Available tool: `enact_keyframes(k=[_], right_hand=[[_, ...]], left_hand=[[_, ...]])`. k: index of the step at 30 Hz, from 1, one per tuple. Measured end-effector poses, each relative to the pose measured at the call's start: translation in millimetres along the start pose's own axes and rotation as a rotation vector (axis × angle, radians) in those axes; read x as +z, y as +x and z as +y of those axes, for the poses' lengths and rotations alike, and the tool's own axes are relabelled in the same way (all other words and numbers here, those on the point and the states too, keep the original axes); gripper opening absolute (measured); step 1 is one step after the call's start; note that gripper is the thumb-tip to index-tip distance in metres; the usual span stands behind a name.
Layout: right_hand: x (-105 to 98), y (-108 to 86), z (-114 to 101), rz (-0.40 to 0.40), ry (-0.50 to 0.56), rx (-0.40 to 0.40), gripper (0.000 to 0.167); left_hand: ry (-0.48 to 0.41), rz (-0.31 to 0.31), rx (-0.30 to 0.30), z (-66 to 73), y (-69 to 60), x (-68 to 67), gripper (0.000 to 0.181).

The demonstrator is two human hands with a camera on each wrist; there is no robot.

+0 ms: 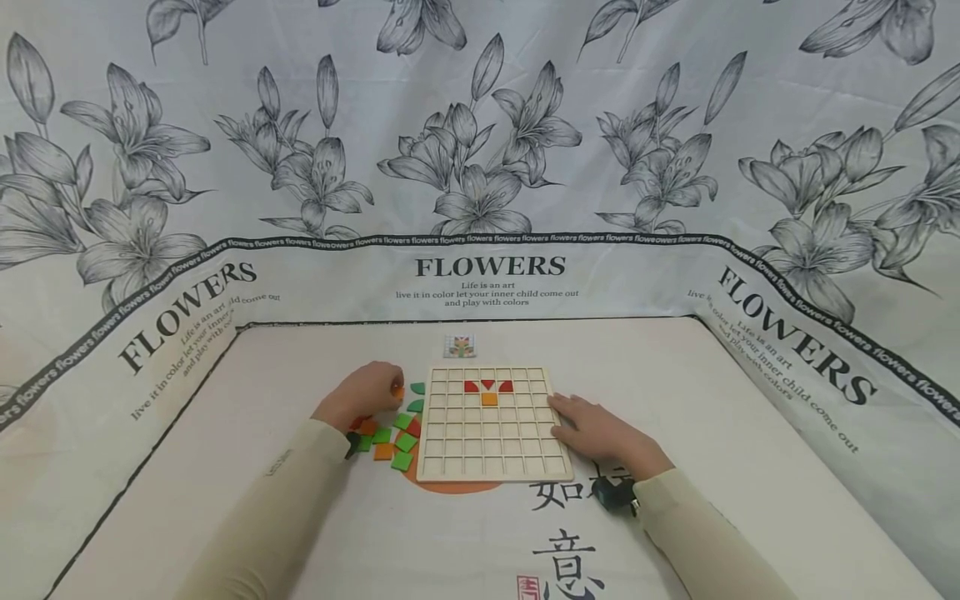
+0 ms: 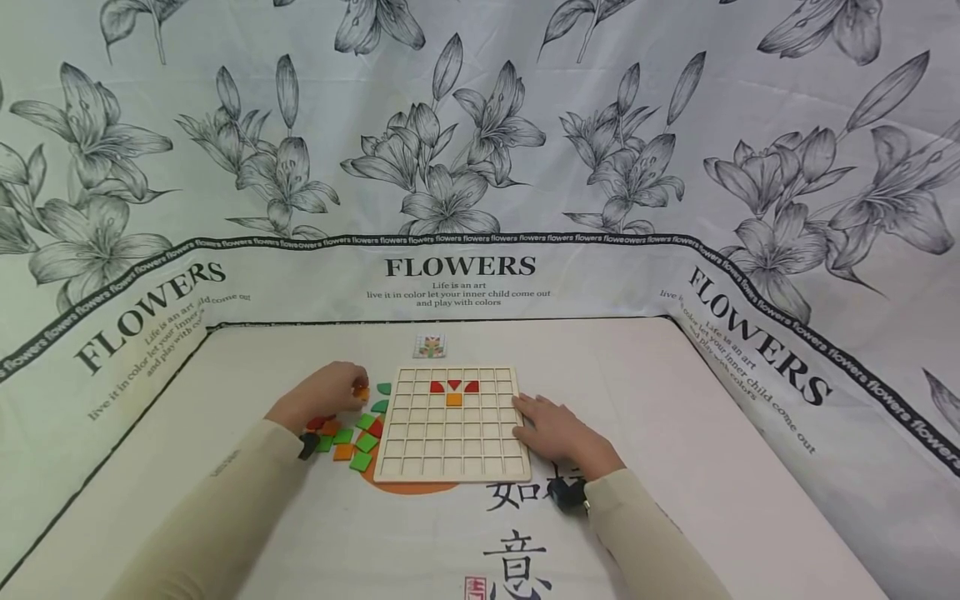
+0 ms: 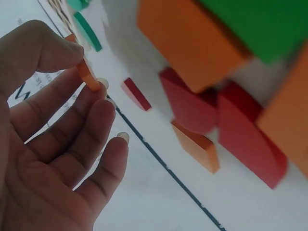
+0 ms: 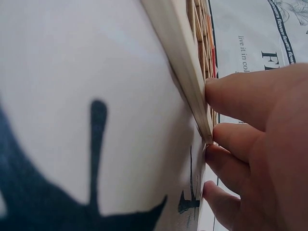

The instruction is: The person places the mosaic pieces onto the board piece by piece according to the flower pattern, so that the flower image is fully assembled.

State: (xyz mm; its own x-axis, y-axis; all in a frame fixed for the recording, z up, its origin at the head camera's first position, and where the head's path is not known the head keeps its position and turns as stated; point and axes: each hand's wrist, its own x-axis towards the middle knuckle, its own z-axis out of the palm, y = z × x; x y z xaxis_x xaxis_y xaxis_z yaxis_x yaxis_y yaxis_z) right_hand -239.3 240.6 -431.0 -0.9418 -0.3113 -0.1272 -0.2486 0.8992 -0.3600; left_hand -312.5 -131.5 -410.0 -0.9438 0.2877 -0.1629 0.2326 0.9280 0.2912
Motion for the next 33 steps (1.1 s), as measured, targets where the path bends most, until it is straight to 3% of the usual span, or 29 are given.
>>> enact_keyframes(k=[8,27,33], right_hand=[[0,2.2,2,-0.003,-0.005,0.009,0.058],[1,2.0,1,-0.012,0.01,0.027,0.059],[-1,0.0,0,-0.006,0.013,0.015,0.058]], left_hand=[[0.0,0.026,0.085,15.1,6.1,-1.3,0.023],[-0.018,0.037,0.188,55.5,17.8,5.7,0.021],[-0.013,0.023,0.183,71.5,21.0,6.8,0.022]])
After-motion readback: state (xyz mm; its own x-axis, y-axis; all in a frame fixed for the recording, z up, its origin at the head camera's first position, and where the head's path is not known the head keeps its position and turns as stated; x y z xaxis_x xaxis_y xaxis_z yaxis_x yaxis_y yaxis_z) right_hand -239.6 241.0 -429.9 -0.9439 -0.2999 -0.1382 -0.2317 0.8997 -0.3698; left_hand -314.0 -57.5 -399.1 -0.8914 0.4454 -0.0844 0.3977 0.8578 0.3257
